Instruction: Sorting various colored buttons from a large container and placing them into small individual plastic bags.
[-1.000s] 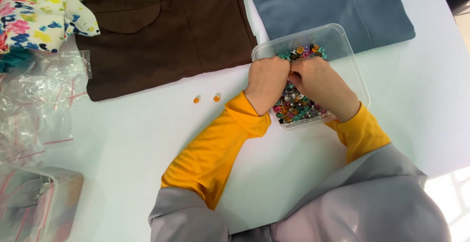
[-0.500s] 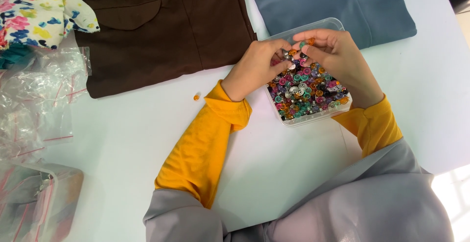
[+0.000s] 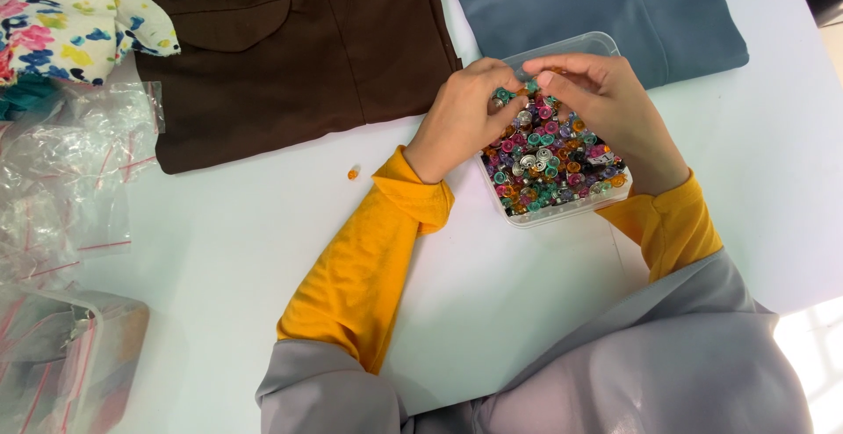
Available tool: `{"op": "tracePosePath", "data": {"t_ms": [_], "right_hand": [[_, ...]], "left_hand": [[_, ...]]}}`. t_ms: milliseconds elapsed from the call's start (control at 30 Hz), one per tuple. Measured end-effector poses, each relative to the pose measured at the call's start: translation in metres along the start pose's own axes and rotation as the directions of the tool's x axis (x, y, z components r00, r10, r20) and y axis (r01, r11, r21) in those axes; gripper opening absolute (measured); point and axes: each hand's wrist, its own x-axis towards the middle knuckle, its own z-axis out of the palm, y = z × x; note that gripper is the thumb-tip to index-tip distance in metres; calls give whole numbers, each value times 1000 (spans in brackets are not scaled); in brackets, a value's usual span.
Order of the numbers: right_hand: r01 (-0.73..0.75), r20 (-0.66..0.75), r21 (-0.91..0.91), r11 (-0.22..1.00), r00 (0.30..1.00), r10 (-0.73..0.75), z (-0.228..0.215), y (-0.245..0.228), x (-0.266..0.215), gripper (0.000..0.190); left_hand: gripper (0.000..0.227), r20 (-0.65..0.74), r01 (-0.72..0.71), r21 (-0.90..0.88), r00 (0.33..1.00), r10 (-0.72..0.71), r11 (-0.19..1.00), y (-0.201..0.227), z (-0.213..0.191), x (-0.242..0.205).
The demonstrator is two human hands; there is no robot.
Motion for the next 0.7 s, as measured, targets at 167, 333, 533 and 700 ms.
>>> {"op": "tracePosePath", "data": {"t_ms": [167, 333, 533, 700], "right_hand": [[3, -60, -268, 963, 998, -19, 1, 6, 9, 23], [97, -79, -352, 931, 988, -133, 5, 18, 7, 24], [154, -136, -356, 922, 967, -214, 15, 5, 0, 6], [273, -151, -337, 901, 929, -338, 33, -15, -10, 1]], "left_hand": [[14, -25, -69, 66, 997, 71, 995, 12, 0, -3], [23, -77, -90, -24, 993, 88, 996, 14, -2, -11], [21, -250, -287, -26, 929, 272, 957, 9, -8, -23], [25, -261, -39, -524, 958, -116, 851, -2, -20, -37]]}}
